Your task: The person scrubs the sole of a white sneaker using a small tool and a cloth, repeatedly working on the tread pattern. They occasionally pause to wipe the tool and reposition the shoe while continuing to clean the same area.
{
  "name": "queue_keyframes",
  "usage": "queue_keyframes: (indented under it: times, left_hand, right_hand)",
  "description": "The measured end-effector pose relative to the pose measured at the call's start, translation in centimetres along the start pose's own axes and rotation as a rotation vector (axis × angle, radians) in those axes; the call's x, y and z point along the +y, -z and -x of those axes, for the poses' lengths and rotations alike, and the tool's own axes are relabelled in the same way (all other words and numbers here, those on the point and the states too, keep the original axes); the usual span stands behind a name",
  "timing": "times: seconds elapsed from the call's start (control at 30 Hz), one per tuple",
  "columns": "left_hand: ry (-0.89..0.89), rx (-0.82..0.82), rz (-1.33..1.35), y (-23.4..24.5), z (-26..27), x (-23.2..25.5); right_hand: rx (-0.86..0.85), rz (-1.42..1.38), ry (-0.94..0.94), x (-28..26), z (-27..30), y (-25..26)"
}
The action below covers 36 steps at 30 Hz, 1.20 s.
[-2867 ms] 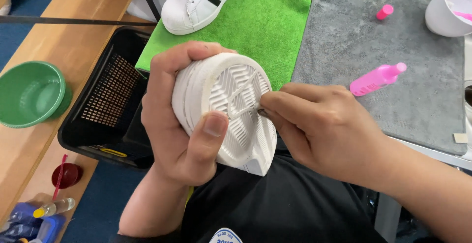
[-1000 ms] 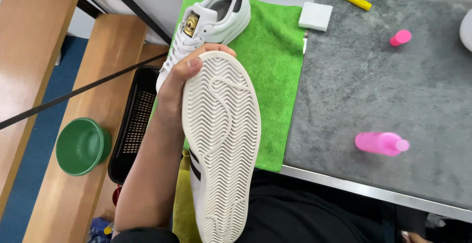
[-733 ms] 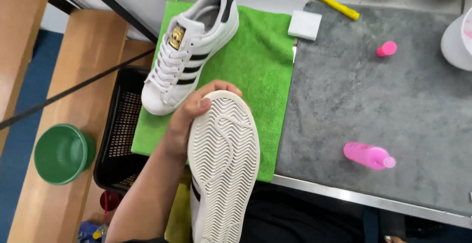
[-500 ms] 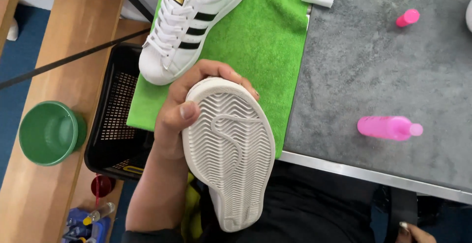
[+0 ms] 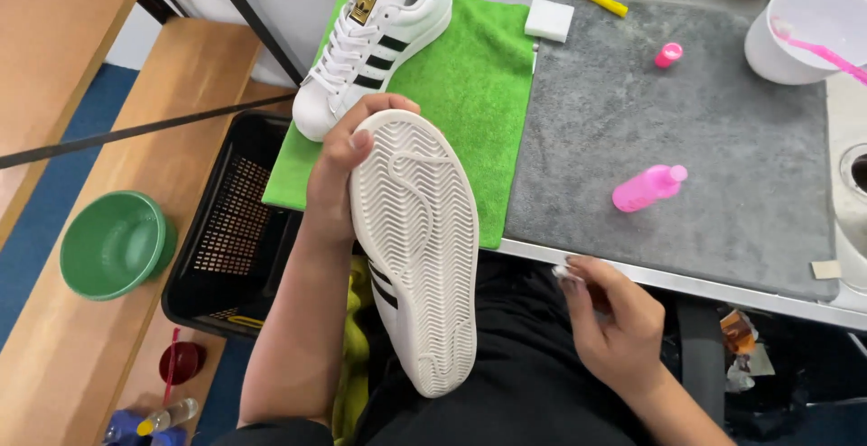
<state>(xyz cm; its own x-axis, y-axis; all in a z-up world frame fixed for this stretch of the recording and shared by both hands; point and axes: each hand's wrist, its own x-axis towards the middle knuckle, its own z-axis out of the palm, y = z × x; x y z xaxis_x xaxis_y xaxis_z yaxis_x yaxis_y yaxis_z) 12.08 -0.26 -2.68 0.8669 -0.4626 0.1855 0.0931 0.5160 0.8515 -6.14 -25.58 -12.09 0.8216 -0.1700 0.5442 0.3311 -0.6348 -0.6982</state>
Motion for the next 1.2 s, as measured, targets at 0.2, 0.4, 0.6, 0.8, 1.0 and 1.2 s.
queue_keyframes:
  times: [0.2,0.4,0.6,0.8,1.0,1.2]
  left_hand:
    - [-0.056,0.081,-0.308,-0.5,-0.5,-1.6]
    - [0.015,0.139,-0.318,0.2,-0.6,-2.3]
    - [0.026,0.138,-0.296,1.0,-1.2,-3.4]
    - [0.011,0.126,-0.316,0.5,-1.4,-3.3]
    - [0.024,0.132,-0.343,0.2,-1.2,-2.9]
    - [0.009,0.119,-0.398,0.6,-1.4,-3.6]
  right_hand:
    - [0.022,-0.052,0.061,-4.0,-6.9,-2.3]
    - [-0.074,0.011,0.127,-3.5,-9.1,-5.3]
    - [-0.161,0.104,0.136,-2.7,-9.5,-6.8]
    - [-0.188,0.241,0.152,-3.5,-9.8,-6.8]
    - [-0.210,0.246,0.167,-3.7,-10.5,-5.9]
    - [-0.245,0.550,0.284,-3.7,-10.0,-5.9]
